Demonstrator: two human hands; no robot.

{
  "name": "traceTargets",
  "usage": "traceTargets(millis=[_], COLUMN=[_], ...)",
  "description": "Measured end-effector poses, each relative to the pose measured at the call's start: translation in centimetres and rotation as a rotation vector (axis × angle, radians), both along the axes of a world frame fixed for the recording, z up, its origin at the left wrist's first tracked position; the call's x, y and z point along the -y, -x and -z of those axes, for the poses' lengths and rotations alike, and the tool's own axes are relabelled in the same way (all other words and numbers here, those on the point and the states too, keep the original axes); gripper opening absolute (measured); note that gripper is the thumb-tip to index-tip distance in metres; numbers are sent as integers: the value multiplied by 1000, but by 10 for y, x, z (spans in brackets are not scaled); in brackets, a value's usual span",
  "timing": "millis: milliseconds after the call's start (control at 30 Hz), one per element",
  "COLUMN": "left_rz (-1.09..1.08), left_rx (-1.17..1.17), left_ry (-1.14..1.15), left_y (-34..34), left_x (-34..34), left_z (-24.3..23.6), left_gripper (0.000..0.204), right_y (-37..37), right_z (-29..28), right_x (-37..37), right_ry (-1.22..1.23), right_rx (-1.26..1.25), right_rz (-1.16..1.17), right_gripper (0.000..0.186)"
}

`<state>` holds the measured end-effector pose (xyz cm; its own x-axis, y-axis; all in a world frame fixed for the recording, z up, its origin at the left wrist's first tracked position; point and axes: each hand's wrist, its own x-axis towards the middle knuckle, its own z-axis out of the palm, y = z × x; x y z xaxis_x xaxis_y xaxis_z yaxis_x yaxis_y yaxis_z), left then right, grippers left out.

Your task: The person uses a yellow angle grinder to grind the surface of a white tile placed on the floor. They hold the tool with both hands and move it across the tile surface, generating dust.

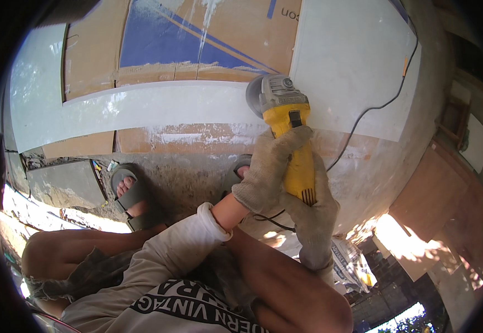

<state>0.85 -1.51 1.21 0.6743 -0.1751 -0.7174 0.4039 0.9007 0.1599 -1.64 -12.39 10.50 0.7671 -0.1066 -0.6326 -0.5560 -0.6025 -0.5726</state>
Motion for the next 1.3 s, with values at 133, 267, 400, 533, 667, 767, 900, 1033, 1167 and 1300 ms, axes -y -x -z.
traceTargets(millis=[133,267,400,533,667,767,900,1033,1167,1300], left_rz=[23,41,24,39,44,50,67,33,29,45], left_rx=[-24,1,-6,2,-7,2,-6,25,33,45], left_ry=[-29,-43,-50,-39,-22,-27,-7,31,31,40], left_y=[-1,0,2,2,0,-1,0,2,0,-1], left_x=[-7,-11,-8,-4,0,4,8,13,15,12], left_z=[0,4,7,9,11,12,13,14,14,9], left_gripper=[36,38,39,39,39,39,40,41,40,38], right_y=[-1,-1,1,2,1,-1,0,3,3,3], right_z=[3,4,5,5,5,2,0,3,2,-1], right_x=[-5,-6,-4,-1,0,1,4,7,10,8], right_ry=[-44,-25,-44,-50,-12,-19,1,22,49,54], right_rx=[27,28,36,33,45,4,-10,24,17,7], right_rz=[-13,-52,-47,-32,-41,-6,-6,-17,-26,-5], right_gripper=[88,89,90,89,88,88,87,86,86,88])
